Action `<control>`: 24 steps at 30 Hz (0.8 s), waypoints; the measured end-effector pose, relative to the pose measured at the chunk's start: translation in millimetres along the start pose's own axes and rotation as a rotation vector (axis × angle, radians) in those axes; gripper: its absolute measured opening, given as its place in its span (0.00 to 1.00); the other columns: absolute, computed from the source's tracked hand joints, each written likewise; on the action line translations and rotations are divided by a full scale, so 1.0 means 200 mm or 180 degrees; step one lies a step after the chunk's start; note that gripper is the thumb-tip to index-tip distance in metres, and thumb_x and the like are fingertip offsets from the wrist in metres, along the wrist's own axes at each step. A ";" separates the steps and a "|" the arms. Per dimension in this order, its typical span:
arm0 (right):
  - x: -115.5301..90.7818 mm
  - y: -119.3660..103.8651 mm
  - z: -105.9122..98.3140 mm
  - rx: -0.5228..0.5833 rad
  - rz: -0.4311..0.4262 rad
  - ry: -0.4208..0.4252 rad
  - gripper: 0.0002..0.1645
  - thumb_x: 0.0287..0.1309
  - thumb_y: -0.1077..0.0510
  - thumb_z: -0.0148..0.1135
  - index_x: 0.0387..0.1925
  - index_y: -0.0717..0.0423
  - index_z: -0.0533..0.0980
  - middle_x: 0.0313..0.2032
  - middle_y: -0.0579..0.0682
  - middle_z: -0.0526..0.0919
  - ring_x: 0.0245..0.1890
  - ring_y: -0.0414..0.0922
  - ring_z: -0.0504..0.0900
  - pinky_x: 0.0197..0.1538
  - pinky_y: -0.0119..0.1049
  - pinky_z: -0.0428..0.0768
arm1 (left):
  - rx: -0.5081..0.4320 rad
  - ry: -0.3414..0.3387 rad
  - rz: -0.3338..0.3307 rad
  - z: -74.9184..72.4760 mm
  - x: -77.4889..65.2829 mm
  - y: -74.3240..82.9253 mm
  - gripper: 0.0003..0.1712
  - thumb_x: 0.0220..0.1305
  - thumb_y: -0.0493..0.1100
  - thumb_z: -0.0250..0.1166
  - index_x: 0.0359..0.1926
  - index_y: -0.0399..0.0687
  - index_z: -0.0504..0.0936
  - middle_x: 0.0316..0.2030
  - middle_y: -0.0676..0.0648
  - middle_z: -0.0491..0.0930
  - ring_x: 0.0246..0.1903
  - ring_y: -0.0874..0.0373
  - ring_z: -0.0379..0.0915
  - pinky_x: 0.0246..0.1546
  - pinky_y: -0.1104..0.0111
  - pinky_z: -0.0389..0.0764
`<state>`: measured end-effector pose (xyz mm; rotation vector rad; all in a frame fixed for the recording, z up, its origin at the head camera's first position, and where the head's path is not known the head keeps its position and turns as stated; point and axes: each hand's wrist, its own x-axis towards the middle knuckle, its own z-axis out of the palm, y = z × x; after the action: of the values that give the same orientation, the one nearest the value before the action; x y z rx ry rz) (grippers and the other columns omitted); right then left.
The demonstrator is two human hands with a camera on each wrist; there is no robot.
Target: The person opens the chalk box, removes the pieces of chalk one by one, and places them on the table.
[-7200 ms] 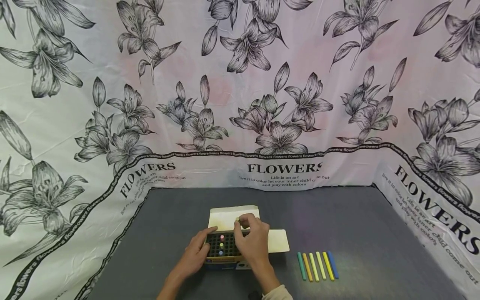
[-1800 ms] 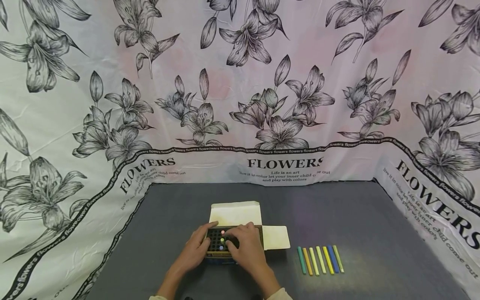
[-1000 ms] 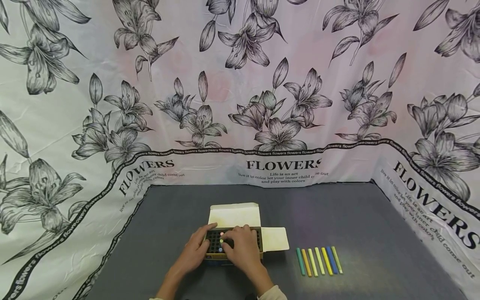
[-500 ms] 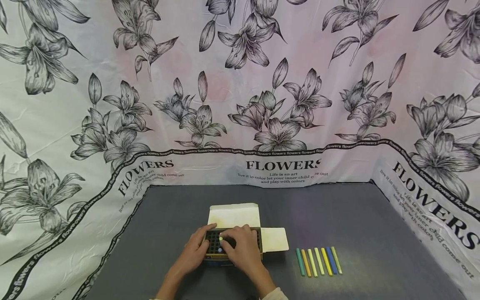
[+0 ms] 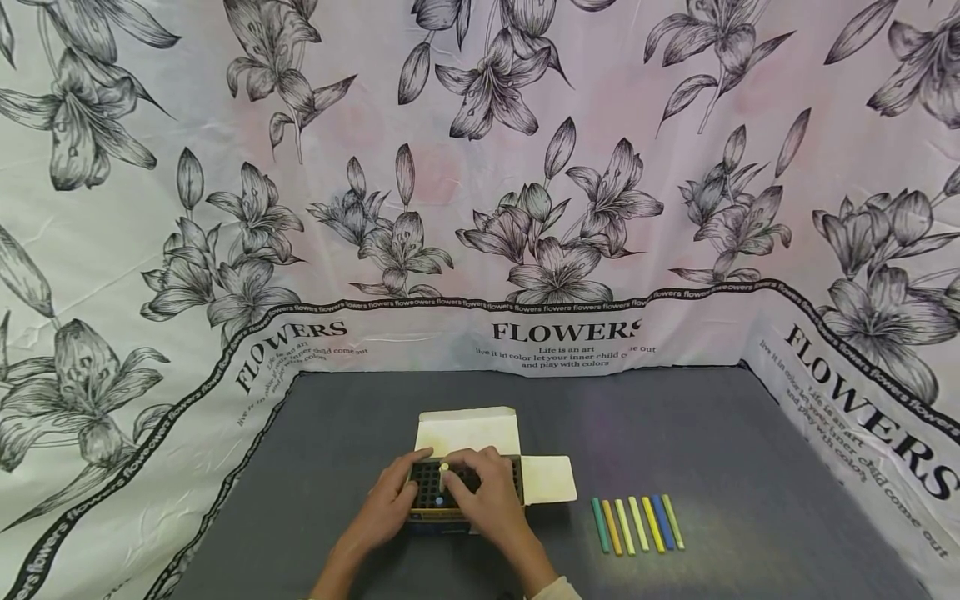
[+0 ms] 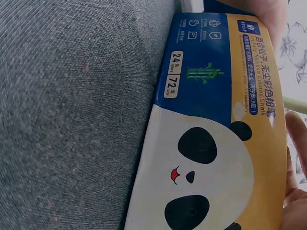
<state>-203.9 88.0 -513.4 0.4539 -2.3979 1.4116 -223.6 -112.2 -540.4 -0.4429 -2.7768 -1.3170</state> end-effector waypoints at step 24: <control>0.01 0.03 -0.12 0.0114 -0.0227 0.0271 0.11 0.60 0.60 0.71 0.45 0.48 0.85 0.36 0.37 0.86 0.37 0.34 0.77 0.42 0.36 0.77 | 0.0006 0.0025 0.0075 0.01 0.00 -0.02 0.33 0.69 0.35 0.48 0.71 0.65 0.72 0.65 0.44 0.75 0.67 0.36 0.66 0.57 0.33 0.62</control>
<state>-205.5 112.3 -506.5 0.4737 -2.2701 1.4158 -225.2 -112.5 -545.0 -0.4676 -2.7575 -1.3083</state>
